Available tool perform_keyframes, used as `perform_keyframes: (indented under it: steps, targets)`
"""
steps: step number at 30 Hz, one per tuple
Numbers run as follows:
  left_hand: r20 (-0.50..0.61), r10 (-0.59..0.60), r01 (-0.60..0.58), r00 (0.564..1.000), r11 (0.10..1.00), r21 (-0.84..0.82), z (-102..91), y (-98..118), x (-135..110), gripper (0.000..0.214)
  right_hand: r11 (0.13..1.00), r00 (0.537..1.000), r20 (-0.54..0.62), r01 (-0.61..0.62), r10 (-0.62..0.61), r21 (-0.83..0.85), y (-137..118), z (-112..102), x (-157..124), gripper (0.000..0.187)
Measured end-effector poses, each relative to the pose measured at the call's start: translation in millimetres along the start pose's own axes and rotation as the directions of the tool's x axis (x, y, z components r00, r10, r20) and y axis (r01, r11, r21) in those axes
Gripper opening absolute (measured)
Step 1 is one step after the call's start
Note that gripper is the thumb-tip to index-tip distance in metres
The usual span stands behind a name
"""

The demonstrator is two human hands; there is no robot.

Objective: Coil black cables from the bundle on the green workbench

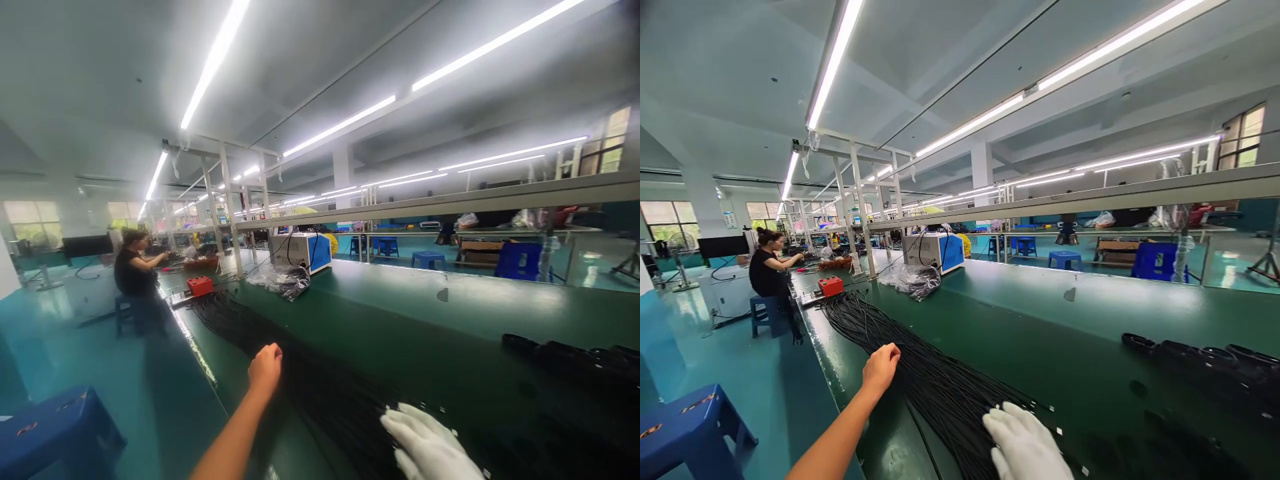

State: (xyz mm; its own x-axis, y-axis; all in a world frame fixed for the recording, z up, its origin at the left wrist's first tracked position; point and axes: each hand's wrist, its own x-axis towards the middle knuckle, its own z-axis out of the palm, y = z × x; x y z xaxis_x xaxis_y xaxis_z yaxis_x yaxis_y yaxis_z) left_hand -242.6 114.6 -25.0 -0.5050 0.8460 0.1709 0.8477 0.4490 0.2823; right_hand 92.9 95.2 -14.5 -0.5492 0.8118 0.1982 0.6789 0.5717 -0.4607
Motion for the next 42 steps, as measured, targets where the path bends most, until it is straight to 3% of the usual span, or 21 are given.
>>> perform_keyframes:
  steps: [2, 5, 12, 16, 19, 21, 24, 27, 30, 33, 36, 37, 38, 40, 42]
  targets:
    - [-0.004, -0.015, 0.016, 1.000, 1.000, 0.022, 1.9, -10, 8, 0.027, 0.993, 0.991, 0.094, 0.104, -0.099, -0.047, -16, 5, 15, 0.048]
    - [-0.004, 0.015, -0.014, 1.000, 0.998, 0.059, 4.3, -20, 16, 0.027, 0.979, 0.975, 0.182, 0.155, -0.129, -0.135, -24, 19, 33, 0.060]
    - [0.077, 0.252, -0.262, 0.965, 0.948, 0.183, 13.2, -15, 22, 0.027, 0.976, 0.960, 0.274, 0.000, 0.061, -0.217, -7, 46, 47, 0.069]
    - [0.184, 0.410, -0.442, 0.893, 0.877, 0.189, 14.3, -9, 32, 0.026, 0.971, 0.948, 0.302, -0.024, 0.097, -0.237, -14, 44, 47, 0.069]
    - [0.172, 0.460, -0.487, 0.871, 0.855, 0.178, 7.1, -7, 38, 0.025, 0.971, 0.946, 0.304, -0.042, 0.115, -0.235, -16, 38, 46, 0.068]
    - [0.092, 0.460, -0.469, 0.883, 0.866, 0.174, 1.1, -3, 36, 0.027, 0.978, 0.964, 0.239, -0.072, 0.118, -0.194, -11, 34, 44, 0.066]
    - [-0.038, 0.451, -0.441, 0.892, 0.886, 0.144, -4.6, 9, 21, 0.028, 0.981, 0.989, -0.028, -0.147, 0.144, -0.126, 5, 24, 39, 0.062]
    - [-0.149, 0.438, -0.432, 0.886, 0.899, 0.076, -14.0, 28, 7, 0.024, 0.982, 0.951, -0.268, -0.177, 0.154, -0.062, 19, 8, 33, 0.057]
    - [-0.363, 0.325, -0.363, 0.873, 0.931, -0.041, -43.5, 41, 9, 0.022, 0.990, 0.914, -0.380, -0.137, 0.139, 0.032, 24, -16, 22, 0.054]
    - [-0.567, 0.222, -0.391, 0.793, 0.899, -0.195, -82.7, 47, 9, 0.027, 0.966, 0.859, -0.452, -0.167, 0.242, 0.199, 26, -43, 5, 0.053]
    - [-0.634, 0.291, -0.565, 0.716, 0.776, -0.282, -101.5, 57, -15, 0.029, 0.866, 0.777, -0.474, -0.177, 0.415, 0.468, 28, -66, -12, 0.053]
    - [-0.633, 0.345, -0.625, 0.693, 0.725, -0.290, -100.6, 63, -30, 0.026, 0.796, 0.773, -0.431, -0.153, 0.466, 0.586, 28, -71, -16, 0.053]
    - [-0.623, 0.410, -0.682, 0.666, 0.673, -0.286, -96.6, 71, -46, 0.024, 0.691, 0.792, -0.343, -0.132, 0.505, 0.711, 26, -74, -20, 0.054]
    - [-0.582, 0.552, -0.776, 0.597, 0.581, -0.246, -81.7, 90, -79, 0.024, 0.397, 0.880, -0.032, -0.180, 0.473, 0.900, 21, -73, -25, 0.060]
    - [-0.521, 0.685, -0.844, 0.509, 0.516, -0.146, -63.6, 111, -103, 0.026, 0.143, 0.916, 0.300, -0.345, 0.266, 0.928, 12, -65, -31, 0.072]
